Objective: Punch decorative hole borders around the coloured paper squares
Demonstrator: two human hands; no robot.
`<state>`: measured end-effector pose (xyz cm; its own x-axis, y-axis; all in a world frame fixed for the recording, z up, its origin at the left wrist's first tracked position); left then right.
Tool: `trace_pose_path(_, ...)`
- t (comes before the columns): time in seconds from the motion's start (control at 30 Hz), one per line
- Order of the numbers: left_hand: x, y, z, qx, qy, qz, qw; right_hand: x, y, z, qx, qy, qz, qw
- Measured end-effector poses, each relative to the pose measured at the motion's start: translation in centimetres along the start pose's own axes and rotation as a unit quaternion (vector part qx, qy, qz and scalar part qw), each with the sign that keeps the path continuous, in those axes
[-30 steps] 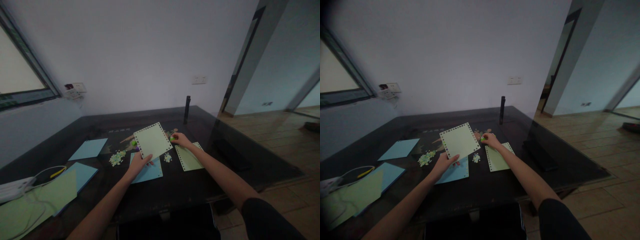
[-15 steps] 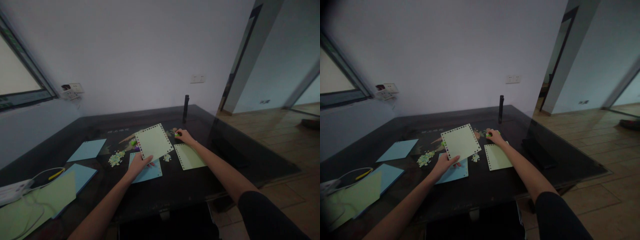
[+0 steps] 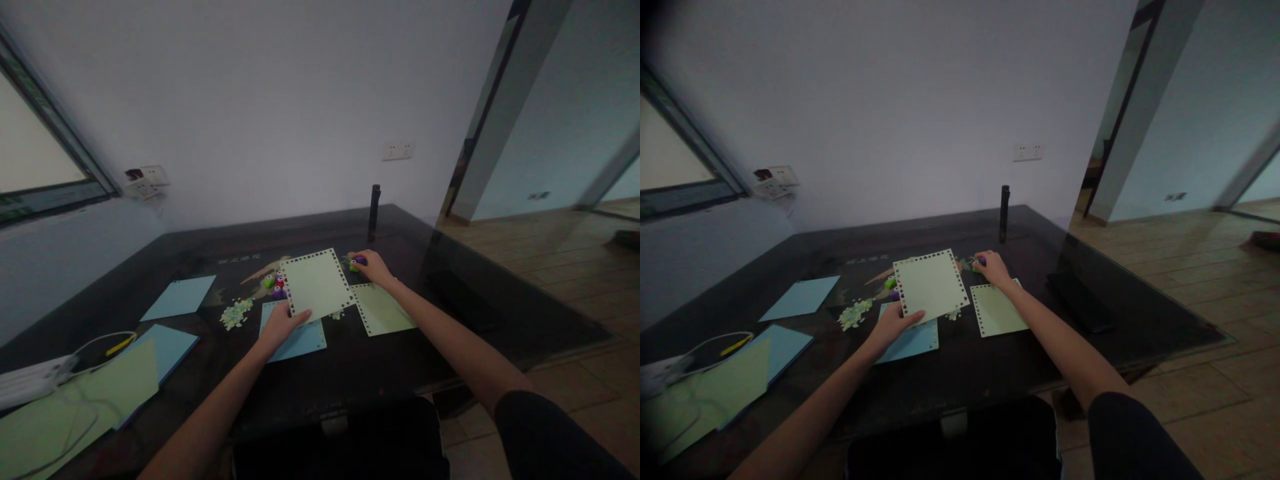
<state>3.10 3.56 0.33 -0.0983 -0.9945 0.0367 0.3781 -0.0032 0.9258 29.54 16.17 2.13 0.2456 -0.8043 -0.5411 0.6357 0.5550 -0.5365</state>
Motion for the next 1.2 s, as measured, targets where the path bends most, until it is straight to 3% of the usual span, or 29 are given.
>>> trace_pose_path(0.07,0.1,0.3,-0.2,0.000,-0.007,-0.004,1.000,1.0,-1.8,0.7,-0.066,0.012,-0.026,0.997)
trace_pose_path(0.17,0.2,0.7,-0.5,-0.008,-0.014,-0.009,1.000,3.2,-4.6,-0.5,-0.256,-0.083,-0.097,0.958)
trace_pose_path(0.27,0.2,0.8,-1.0,-0.016,-0.029,-0.009,0.999,4.9,-6.3,-1.0,-0.316,-0.095,-0.133,0.934)
trace_pose_path(0.4,0.2,0.6,-1.1,0.034,-0.040,0.002,0.999,5.7,-6.3,-1.3,-0.340,-0.078,-0.156,0.924)
trace_pose_path(0.57,0.1,0.6,0.1,0.045,0.022,0.007,0.999,5.9,-5.6,-0.8,-0.353,-0.055,-0.175,0.917)
trace_pose_path(0.77,-0.5,3.0,-0.3,0.008,0.031,-0.040,0.999,6.2,-5.3,1.6,-0.372,-0.015,-0.182,0.910)
trace_pose_path(0.93,-1.3,5.8,-2.9,0.042,0.013,-0.061,0.997,7.0,-3.4,4.8,-0.363,0.055,-0.194,0.910)
trace_pose_path(1.07,-1.8,7.3,-6.1,0.085,0.003,-0.063,0.994,8.7,-0.9,7.7,-0.321,0.110,-0.217,0.915)
trace_pose_path(1.2,-1.9,8.1,-10.0,0.012,-0.045,-0.080,0.996,11.0,1.5,9.9,-0.239,0.135,-0.213,0.938)
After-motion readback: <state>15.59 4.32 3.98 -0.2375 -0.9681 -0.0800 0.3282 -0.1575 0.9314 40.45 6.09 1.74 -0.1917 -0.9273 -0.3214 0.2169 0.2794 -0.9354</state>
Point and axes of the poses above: each hand's wrist, its own x-axis away from the middle knuckle, its own z-axis out of the back of the hand, y = z × x, the point moved 7 cm from there along -x, towards the middle knuckle, and after that the axes turned 9 degrees about z, right-handed, at the moved point
